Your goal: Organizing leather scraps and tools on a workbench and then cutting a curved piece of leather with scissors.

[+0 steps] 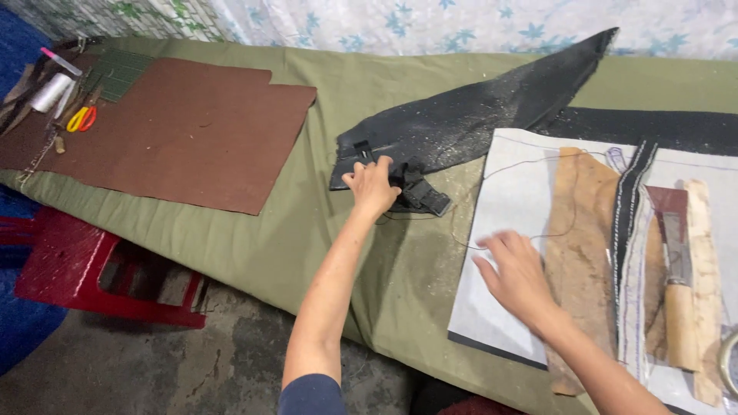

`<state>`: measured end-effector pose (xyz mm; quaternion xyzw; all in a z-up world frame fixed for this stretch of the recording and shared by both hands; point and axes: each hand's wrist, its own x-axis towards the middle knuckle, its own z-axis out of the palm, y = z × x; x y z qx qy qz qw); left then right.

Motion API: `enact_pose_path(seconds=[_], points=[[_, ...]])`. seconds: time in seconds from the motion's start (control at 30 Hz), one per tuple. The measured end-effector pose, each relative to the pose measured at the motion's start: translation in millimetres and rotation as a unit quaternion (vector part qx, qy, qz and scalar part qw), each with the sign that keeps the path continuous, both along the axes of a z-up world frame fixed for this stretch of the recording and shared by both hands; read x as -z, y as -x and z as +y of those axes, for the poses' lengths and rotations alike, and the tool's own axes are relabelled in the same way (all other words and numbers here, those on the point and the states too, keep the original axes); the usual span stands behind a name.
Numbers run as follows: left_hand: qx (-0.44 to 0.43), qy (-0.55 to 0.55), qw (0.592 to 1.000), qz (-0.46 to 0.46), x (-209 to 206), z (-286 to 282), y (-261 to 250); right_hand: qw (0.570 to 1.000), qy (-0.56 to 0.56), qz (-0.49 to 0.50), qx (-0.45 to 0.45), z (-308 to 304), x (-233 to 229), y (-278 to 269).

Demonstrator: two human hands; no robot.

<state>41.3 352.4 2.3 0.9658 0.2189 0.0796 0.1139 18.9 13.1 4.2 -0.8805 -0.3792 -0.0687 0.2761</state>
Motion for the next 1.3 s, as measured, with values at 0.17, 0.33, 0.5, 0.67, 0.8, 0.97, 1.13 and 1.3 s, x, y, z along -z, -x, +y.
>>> enact_pose_path(seconds=[0.17, 0.33, 0.5, 0.67, 0.8, 0.97, 1.13, 1.3], points=[[0.072, -0.025, 0.990, -0.122, 14, 4, 15, 0.997, 0.051, 0.055, 0.022, 99, -9, -34], [0.160, 0.004, 0.959, -0.233, -36, -9, 32, 0.986, 0.010, 0.165, 0.020, 168, -14, -69], [0.106, 0.155, 0.894, -0.407, -100, -13, 56, 0.910, -0.315, 0.224, -0.151, 197, 43, -131], [-0.017, 0.357, 0.871, -0.336, -102, 15, 58, 0.880, -0.251, 0.397, -0.066, 198, -67, -82], [-0.040, 0.372, 0.807, -0.457, -109, 35, 62, 0.660, -0.454, 0.554, -0.227, 179, -117, -77], [-0.050, 0.367, 0.828, -0.420, -134, 32, 73, 0.872, -0.250, 0.416, -0.063, 180, -96, -80], [-0.056, 0.424, 0.791, -0.437, -131, 18, 81, 0.871, -0.168, 0.461, 0.005, 180, -80, -56], [0.105, 0.010, 0.860, -0.499, -94, -15, 85, 0.608, -0.260, 0.737, -0.139, 166, -97, -37]])
